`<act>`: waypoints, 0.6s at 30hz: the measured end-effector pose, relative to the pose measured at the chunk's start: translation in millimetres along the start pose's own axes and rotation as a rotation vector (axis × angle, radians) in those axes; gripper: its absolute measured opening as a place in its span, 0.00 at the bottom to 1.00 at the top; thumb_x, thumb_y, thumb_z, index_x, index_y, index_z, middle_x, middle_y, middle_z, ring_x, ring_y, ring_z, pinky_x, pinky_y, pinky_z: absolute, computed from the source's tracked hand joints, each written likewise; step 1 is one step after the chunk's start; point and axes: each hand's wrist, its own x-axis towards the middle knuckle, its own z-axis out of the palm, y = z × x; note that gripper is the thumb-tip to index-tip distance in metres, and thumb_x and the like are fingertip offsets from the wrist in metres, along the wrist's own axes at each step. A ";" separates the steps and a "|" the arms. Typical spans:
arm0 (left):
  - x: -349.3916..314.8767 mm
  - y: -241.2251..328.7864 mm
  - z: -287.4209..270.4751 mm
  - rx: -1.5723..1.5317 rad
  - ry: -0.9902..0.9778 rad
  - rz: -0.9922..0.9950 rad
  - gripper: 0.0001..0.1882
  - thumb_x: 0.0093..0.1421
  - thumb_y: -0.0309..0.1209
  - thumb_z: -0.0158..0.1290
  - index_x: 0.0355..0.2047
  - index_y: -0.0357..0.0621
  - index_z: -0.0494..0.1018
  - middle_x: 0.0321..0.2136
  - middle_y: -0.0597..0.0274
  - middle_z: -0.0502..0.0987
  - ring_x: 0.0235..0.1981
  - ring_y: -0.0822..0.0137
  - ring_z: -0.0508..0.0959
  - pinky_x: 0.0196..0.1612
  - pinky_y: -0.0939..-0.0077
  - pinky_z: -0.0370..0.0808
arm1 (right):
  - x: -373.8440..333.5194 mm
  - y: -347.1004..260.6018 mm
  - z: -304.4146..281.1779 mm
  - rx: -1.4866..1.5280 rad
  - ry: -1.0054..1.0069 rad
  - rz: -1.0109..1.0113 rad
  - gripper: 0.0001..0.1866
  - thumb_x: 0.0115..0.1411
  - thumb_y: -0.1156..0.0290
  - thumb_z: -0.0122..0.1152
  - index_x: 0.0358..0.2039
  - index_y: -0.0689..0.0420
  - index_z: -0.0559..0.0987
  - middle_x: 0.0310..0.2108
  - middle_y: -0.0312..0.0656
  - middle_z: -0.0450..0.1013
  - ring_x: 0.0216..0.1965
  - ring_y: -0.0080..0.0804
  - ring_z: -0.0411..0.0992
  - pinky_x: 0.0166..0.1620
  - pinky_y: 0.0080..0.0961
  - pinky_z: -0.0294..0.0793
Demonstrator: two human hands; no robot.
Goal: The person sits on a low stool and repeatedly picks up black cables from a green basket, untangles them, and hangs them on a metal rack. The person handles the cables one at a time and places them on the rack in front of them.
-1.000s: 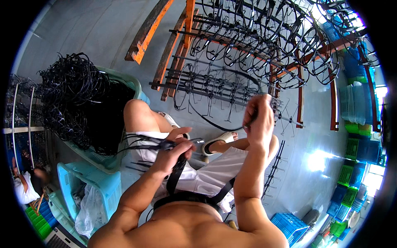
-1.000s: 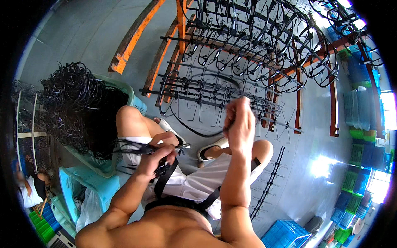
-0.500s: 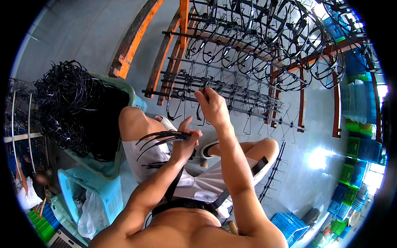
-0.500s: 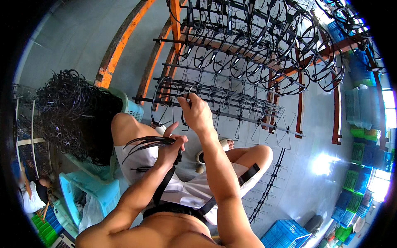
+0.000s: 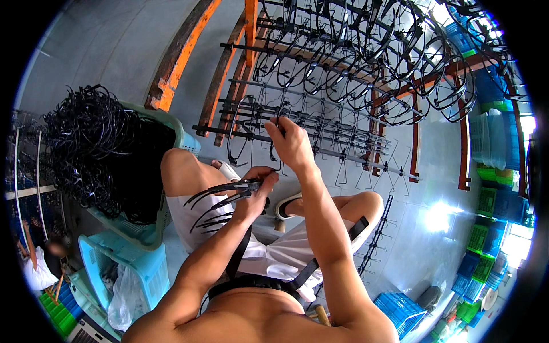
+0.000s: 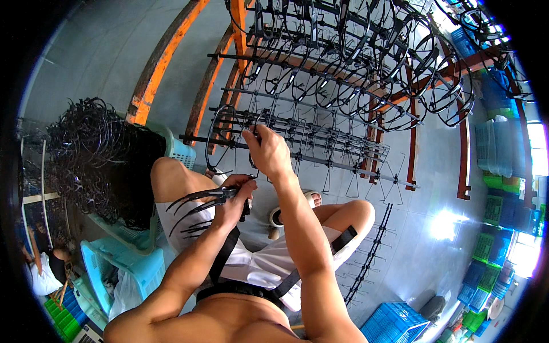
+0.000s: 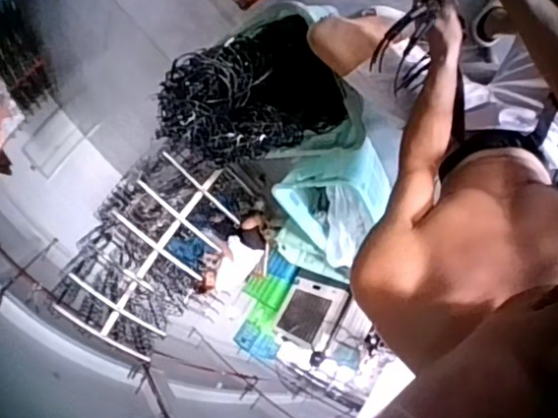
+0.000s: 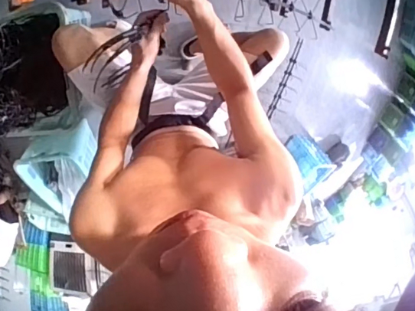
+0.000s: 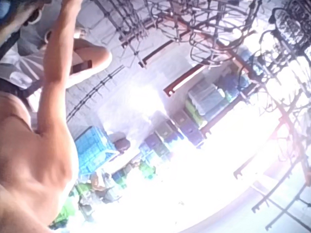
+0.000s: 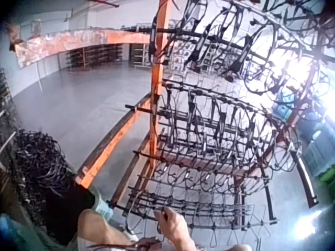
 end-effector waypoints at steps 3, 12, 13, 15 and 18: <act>-0.3 4.2 0.2 0.034 0.015 -0.044 0.11 0.60 0.30 0.55 0.39 0.37 0.72 0.26 0.65 0.77 0.24 0.78 0.71 0.28 0.85 0.69 | 1.7 4.5 4.7 0.034 0.031 -0.002 0.16 0.59 0.61 0.56 0.35 0.63 0.76 0.18 0.46 0.70 0.20 0.37 0.68 0.28 0.28 0.68; 1.3 -2.0 0.0 0.017 0.027 0.067 0.15 0.62 0.29 0.52 0.48 0.38 0.68 0.27 0.64 0.74 0.25 0.78 0.70 0.29 0.84 0.68 | -8.6 -4.8 -0.2 0.015 0.077 -0.056 0.15 0.60 0.61 0.56 0.35 0.63 0.76 0.21 0.47 0.72 0.22 0.41 0.71 0.28 0.30 0.70; 1.5 -5.8 0.0 0.021 0.028 0.106 0.17 0.62 0.28 0.52 0.50 0.38 0.67 0.27 0.64 0.74 0.25 0.78 0.70 0.29 0.84 0.68 | -10.4 -5.0 -0.1 0.001 0.095 -0.067 0.15 0.60 0.61 0.57 0.35 0.62 0.76 0.22 0.47 0.72 0.23 0.42 0.72 0.28 0.31 0.70; 1.1 -16.8 -4.3 -0.111 -0.059 0.098 0.24 0.62 0.29 0.52 0.58 0.42 0.62 0.27 0.67 0.72 0.26 0.79 0.68 0.30 0.84 0.66 | -13.1 -7.9 1.3 -0.104 0.122 -0.097 0.15 0.59 0.59 0.57 0.32 0.61 0.75 0.26 0.48 0.73 0.26 0.49 0.73 0.29 0.37 0.72; 4.7 -23.4 -7.4 -0.087 -0.125 0.076 0.27 0.62 0.32 0.54 0.60 0.46 0.60 0.27 0.69 0.71 0.25 0.79 0.66 0.30 0.85 0.64 | -12.1 -10.2 0.8 -0.200 0.101 -0.105 0.16 0.58 0.57 0.57 0.28 0.60 0.73 0.28 0.48 0.73 0.27 0.52 0.73 0.28 0.40 0.72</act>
